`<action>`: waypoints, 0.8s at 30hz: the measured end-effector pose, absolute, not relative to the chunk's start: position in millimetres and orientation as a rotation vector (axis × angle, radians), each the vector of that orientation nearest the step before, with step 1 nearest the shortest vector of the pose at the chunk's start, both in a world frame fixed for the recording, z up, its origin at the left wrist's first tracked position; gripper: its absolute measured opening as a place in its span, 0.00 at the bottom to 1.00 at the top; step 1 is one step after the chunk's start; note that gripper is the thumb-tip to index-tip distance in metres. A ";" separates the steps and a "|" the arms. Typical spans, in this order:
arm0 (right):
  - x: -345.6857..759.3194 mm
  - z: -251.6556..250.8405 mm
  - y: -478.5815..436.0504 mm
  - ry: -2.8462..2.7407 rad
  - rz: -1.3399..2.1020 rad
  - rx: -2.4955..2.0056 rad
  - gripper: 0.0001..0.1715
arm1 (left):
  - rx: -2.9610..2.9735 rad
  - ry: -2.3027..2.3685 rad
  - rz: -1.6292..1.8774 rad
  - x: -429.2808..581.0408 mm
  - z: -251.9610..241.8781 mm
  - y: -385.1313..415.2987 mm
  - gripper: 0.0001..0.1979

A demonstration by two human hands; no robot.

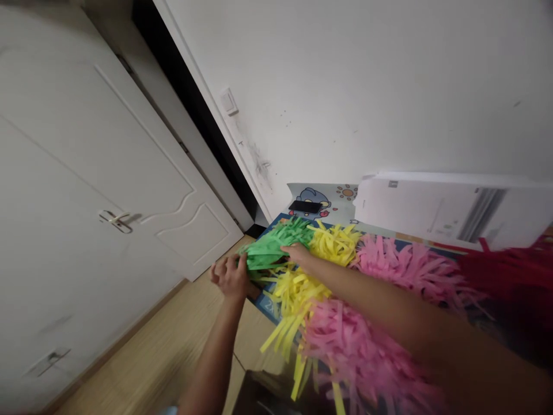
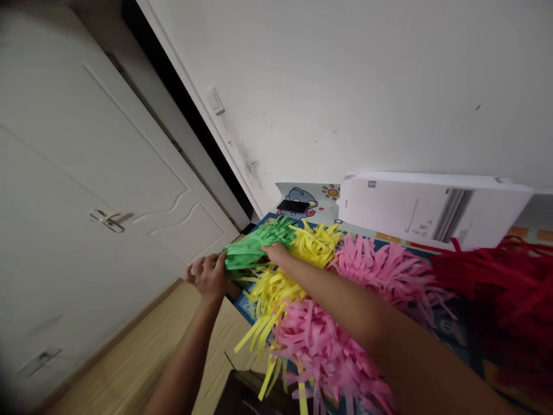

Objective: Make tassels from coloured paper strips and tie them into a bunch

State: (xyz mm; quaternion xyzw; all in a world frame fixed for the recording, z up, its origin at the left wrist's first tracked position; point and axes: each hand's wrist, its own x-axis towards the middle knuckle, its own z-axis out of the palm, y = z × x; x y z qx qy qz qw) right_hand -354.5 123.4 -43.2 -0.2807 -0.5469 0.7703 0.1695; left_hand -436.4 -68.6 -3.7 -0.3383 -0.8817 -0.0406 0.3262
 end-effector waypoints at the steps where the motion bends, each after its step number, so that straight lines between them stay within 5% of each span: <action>1: -355.0 -45.0 121.1 -1.627 2.169 -0.835 0.18 | -0.910 -2.308 0.003 -430.8 -1.3 -83.3 0.16; 5: -353.7 -46.3 119.4 -1.916 2.087 -0.968 0.17 | -1.216 -2.395 0.254 -417.0 16.3 -122.6 0.15; 8: -349.5 -40.1 121.6 -2.100 2.000 -0.985 0.17 | -1.382 -2.443 -0.019 -418.1 26.2 -117.8 0.21; 15: -339.2 6.2 104.2 -2.457 1.755 -0.614 0.20 | -1.715 -2.536 -0.379 -407.0 -7.9 -54.3 0.12; 20: -338.9 19.1 108.0 -2.637 1.388 -0.395 0.28 | -1.338 -2.727 -0.410 -415.2 -29.8 -37.9 0.20; 24: -321.4 -2.6 131.5 -2.845 0.937 -0.456 0.21 | -0.867 -2.795 -0.438 -442.6 -26.0 -54.2 0.24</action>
